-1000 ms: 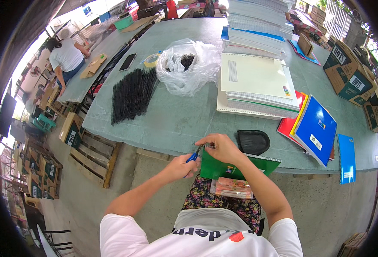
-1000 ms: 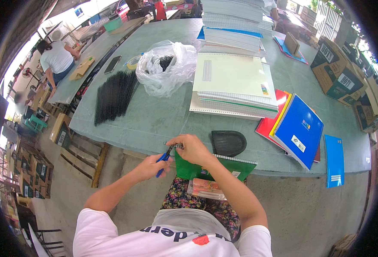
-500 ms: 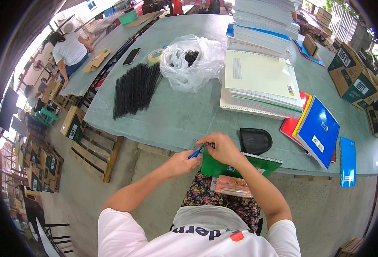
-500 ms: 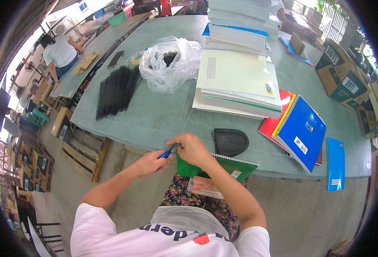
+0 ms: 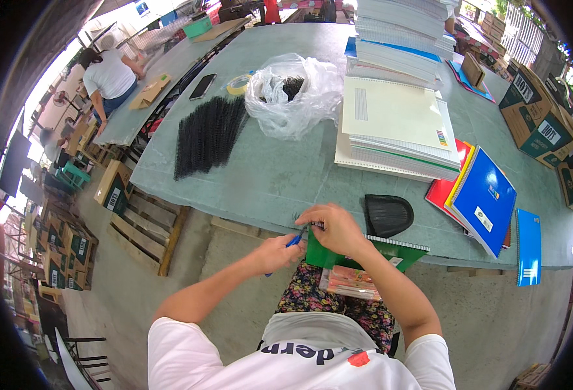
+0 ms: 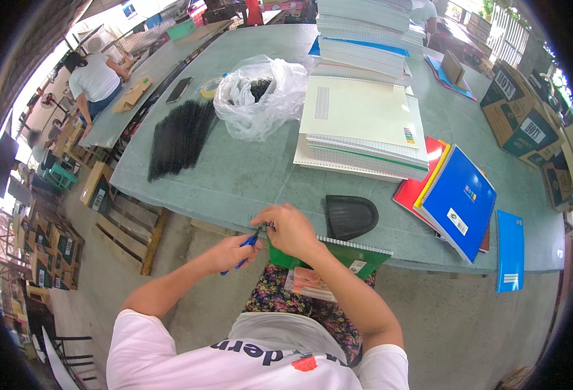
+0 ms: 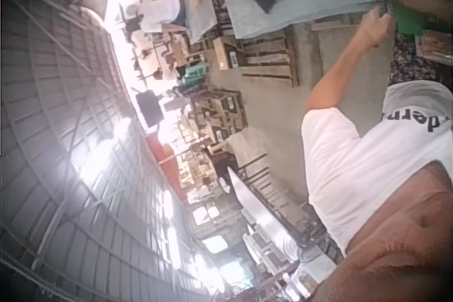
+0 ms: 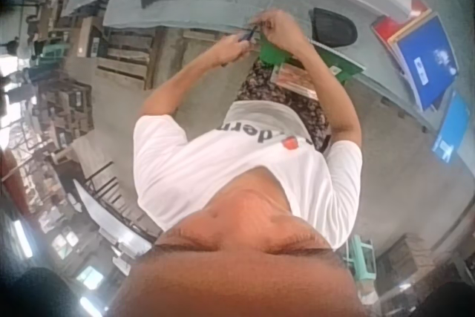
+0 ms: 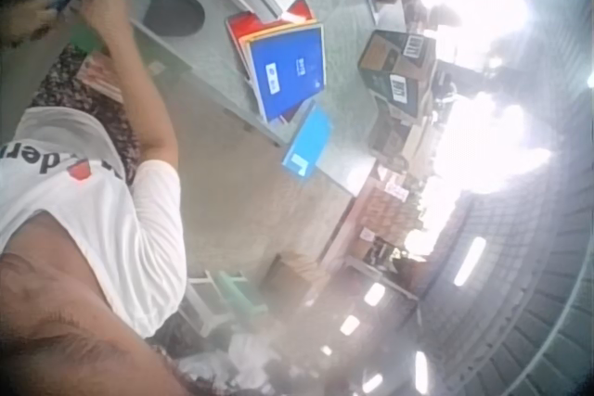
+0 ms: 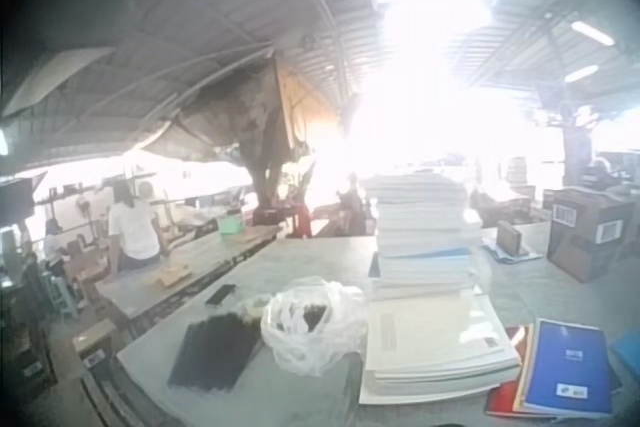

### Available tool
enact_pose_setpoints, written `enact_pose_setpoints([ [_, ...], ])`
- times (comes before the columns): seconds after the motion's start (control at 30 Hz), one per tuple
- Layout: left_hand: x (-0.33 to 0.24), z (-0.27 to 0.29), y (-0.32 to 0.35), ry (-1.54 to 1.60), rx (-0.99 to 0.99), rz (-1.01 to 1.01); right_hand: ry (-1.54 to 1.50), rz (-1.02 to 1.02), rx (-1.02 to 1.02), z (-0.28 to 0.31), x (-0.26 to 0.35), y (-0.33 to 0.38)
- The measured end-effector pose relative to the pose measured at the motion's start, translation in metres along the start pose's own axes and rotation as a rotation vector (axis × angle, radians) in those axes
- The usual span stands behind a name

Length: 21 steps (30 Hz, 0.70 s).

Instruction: The person binds spiral notebooks by hand, inserting metal coils through the punched holes and using pliers to trim and secure the ends.

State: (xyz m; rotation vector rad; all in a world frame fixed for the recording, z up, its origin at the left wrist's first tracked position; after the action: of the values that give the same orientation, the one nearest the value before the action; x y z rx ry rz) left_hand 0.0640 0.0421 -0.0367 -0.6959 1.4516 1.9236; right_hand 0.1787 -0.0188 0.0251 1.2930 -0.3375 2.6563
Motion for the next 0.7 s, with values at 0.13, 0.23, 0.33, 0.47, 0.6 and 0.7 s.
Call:
enact_pose_setpoints([
  [0.13,-0.008,0.001,0.002,-0.167,-0.020,-0.043,0.047,0.016,0.027,-0.006,0.007,0.005],
  [0.23,-0.019,0.004,0.006,-0.209,-0.090,-0.126,0.128,0.081,0.004,-0.004,0.013,0.008],
  [0.33,-0.015,0.014,0.000,-0.376,-0.246,-0.228,0.127,0.085,0.024,-0.006,0.011,0.007],
  [0.47,-0.018,0.020,0.006,-0.578,-0.365,-0.269,0.127,0.025,-0.096,0.003,0.005,0.005],
  [0.6,-0.013,-0.010,0.012,0.325,0.128,-0.066,0.115,-0.149,-0.116,0.010,-0.012,0.007],
  [0.7,-0.023,-0.042,0.019,1.017,0.511,0.111,0.151,-0.183,-0.136,0.011,-0.008,0.009],
])
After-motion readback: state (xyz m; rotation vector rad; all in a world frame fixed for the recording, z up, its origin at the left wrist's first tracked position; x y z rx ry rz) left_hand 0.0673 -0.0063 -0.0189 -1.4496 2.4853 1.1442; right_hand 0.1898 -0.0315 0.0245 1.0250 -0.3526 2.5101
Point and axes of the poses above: each hand's wrist, its own y-axis away from the middle knuckle, its own z-axis out of the back of the hand, x = y × z, the point moved 8 cm from there along -y, towards the middle knuckle, and after that the axes turned 4 degrees about x, right-handed, at the moved point
